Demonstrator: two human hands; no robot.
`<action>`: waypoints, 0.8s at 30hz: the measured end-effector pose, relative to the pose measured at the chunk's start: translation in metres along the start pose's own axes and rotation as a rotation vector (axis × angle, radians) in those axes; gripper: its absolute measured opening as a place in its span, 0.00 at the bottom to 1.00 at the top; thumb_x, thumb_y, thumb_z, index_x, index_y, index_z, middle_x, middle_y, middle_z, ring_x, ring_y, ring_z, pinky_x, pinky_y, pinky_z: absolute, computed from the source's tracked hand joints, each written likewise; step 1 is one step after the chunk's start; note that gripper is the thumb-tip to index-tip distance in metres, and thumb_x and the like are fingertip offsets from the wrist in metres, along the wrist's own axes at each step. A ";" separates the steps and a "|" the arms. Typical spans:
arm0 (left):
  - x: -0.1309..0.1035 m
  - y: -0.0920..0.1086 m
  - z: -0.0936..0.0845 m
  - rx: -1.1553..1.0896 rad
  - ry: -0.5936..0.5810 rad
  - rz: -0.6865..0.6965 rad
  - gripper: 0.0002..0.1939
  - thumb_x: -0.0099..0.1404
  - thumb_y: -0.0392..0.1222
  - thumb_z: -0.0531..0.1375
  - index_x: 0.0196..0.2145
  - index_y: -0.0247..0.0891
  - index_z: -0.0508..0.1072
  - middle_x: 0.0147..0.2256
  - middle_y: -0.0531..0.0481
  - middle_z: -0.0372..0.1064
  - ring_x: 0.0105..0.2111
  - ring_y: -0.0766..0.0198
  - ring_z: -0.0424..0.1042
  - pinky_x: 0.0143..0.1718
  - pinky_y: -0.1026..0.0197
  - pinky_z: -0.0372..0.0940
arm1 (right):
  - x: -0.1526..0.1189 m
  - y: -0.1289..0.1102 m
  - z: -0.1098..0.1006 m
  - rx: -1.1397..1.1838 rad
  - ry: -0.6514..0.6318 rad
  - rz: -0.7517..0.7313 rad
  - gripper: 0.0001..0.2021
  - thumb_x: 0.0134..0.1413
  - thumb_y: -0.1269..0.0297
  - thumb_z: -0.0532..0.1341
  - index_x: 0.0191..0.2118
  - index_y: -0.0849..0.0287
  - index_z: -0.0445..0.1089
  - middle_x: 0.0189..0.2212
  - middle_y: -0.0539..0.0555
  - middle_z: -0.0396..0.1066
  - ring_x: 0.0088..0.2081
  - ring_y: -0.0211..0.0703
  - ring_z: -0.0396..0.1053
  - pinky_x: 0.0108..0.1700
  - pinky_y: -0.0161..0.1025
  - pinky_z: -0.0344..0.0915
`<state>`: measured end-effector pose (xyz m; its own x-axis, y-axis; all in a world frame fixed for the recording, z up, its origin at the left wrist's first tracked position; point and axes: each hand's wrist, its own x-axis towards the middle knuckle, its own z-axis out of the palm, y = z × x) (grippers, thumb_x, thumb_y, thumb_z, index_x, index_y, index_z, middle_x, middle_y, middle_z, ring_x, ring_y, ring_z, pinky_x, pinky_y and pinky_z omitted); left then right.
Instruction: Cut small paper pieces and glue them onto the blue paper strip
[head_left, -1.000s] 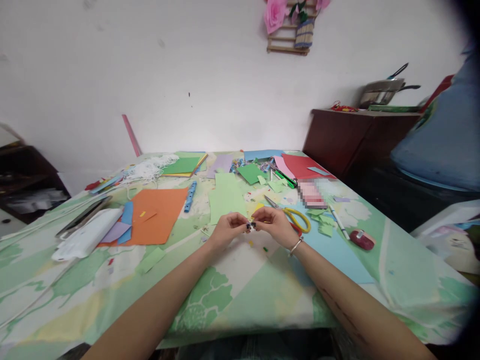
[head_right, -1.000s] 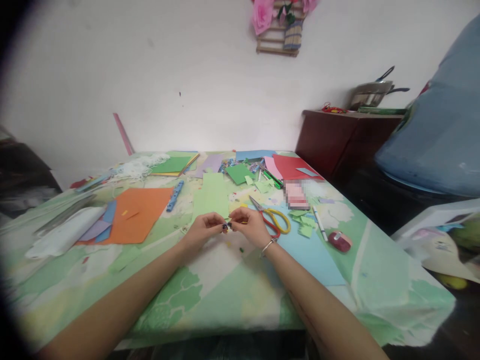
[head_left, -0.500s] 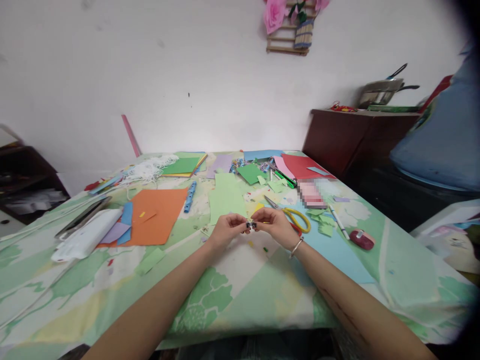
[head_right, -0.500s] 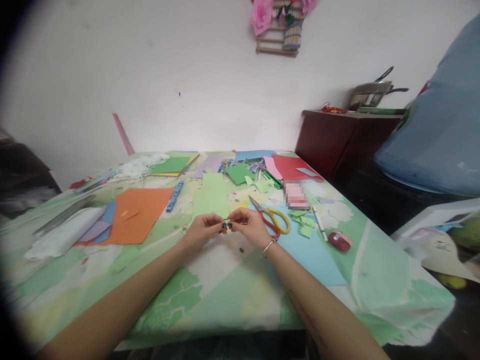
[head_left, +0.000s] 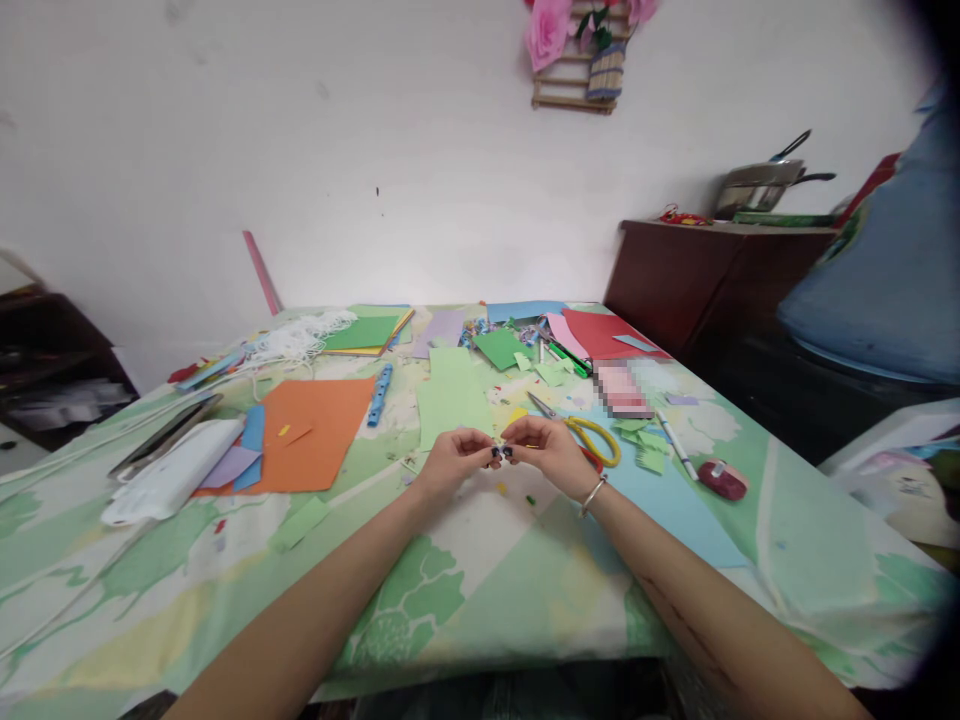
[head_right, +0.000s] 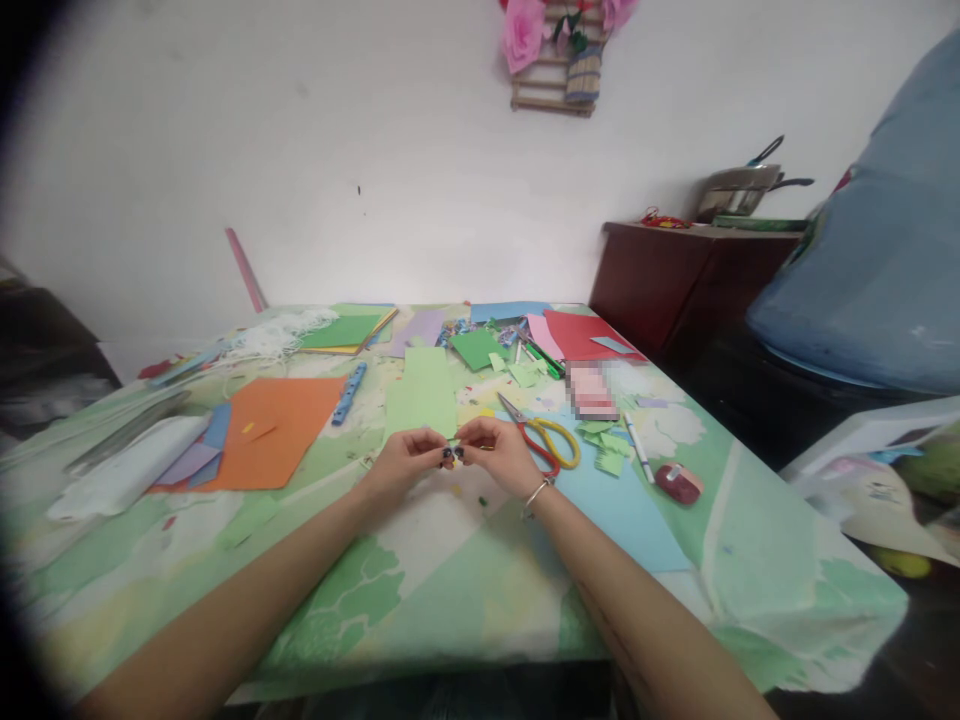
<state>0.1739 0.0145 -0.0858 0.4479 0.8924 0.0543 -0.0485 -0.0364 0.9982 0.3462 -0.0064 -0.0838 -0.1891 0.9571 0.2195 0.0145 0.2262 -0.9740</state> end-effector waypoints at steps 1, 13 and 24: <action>0.000 0.000 0.000 0.003 0.003 -0.002 0.09 0.49 0.42 0.64 0.26 0.33 0.72 0.23 0.49 0.71 0.26 0.65 0.69 0.31 0.63 0.63 | 0.000 0.000 0.000 0.001 -0.001 0.000 0.13 0.40 0.61 0.66 0.33 0.61 0.69 0.27 0.51 0.71 0.28 0.37 0.69 0.32 0.37 0.67; -0.002 0.001 0.001 0.164 -0.008 0.057 0.09 0.54 0.43 0.59 0.27 0.33 0.72 0.24 0.47 0.72 0.27 0.64 0.71 0.31 0.62 0.64 | 0.000 -0.001 0.001 0.009 -0.017 0.028 0.12 0.40 0.62 0.66 0.32 0.61 0.69 0.27 0.51 0.71 0.27 0.37 0.68 0.31 0.37 0.66; 0.017 -0.006 -0.047 0.893 0.459 0.220 0.10 0.53 0.37 0.57 0.36 0.37 0.69 0.42 0.41 0.67 0.48 0.51 0.60 0.52 0.50 0.52 | 0.001 -0.002 0.000 -0.019 0.067 0.037 0.08 0.39 0.68 0.62 0.31 0.61 0.68 0.23 0.48 0.67 0.24 0.34 0.65 0.28 0.34 0.63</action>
<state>0.1405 0.0513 -0.0925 0.1153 0.9046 0.4103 0.6779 -0.3736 0.6332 0.3456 -0.0055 -0.0815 -0.1218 0.9748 0.1870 0.0390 0.1929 -0.9804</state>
